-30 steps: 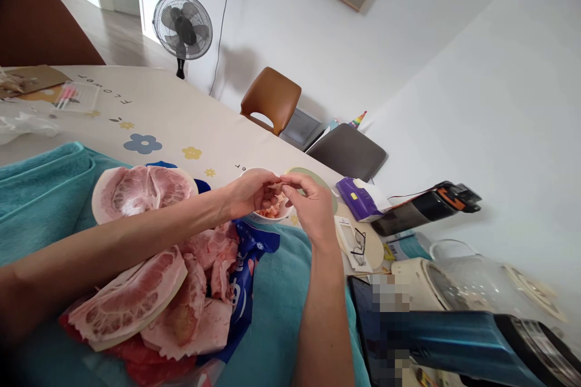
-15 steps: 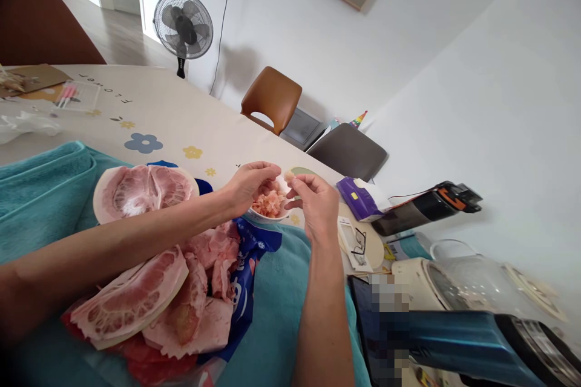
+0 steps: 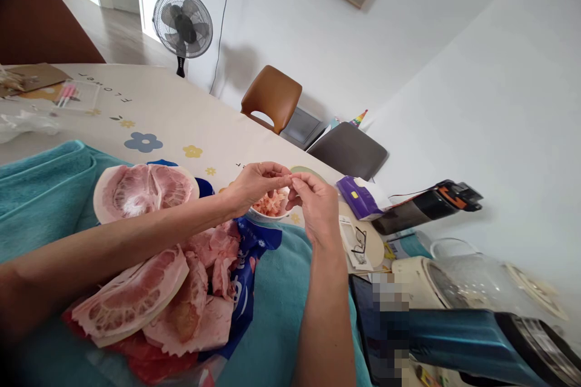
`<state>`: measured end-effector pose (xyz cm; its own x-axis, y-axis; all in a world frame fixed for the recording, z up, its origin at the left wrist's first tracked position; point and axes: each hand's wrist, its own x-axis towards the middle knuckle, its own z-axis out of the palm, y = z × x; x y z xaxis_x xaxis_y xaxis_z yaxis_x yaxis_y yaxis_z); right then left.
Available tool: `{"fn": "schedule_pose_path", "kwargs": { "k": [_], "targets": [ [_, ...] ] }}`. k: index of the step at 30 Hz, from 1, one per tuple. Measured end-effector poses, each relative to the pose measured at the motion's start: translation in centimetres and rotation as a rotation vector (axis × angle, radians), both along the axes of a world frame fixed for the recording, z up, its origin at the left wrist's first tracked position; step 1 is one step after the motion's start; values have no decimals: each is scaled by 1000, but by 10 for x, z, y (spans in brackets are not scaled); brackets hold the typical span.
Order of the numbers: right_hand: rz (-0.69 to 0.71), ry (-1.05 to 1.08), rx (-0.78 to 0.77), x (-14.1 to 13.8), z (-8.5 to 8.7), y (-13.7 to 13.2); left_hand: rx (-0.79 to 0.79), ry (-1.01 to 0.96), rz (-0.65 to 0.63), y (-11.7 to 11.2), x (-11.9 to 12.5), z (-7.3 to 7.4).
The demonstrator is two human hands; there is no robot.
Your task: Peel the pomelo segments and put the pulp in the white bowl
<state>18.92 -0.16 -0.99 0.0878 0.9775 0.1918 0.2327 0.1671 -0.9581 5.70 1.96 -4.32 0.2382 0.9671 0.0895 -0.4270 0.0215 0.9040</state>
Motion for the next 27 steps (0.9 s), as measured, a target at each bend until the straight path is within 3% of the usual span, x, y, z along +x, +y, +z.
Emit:
{"fn": "schedule_pose_path", "kwargs": {
  "k": [8, 15, 22, 27],
  "targets": [
    [36, 47, -12, 1, 0, -1, 101, 138, -12, -5, -2, 8],
    [0, 2, -20, -2, 4, -3, 312, 534, 82, -4, -5, 11],
    [-98, -301, 143, -5, 3, -8, 521, 937, 167, -6, -6, 19],
    [-55, -233, 96, -11, 4, -11, 468, 875, 167, -7, -8, 20]
  ]
}}
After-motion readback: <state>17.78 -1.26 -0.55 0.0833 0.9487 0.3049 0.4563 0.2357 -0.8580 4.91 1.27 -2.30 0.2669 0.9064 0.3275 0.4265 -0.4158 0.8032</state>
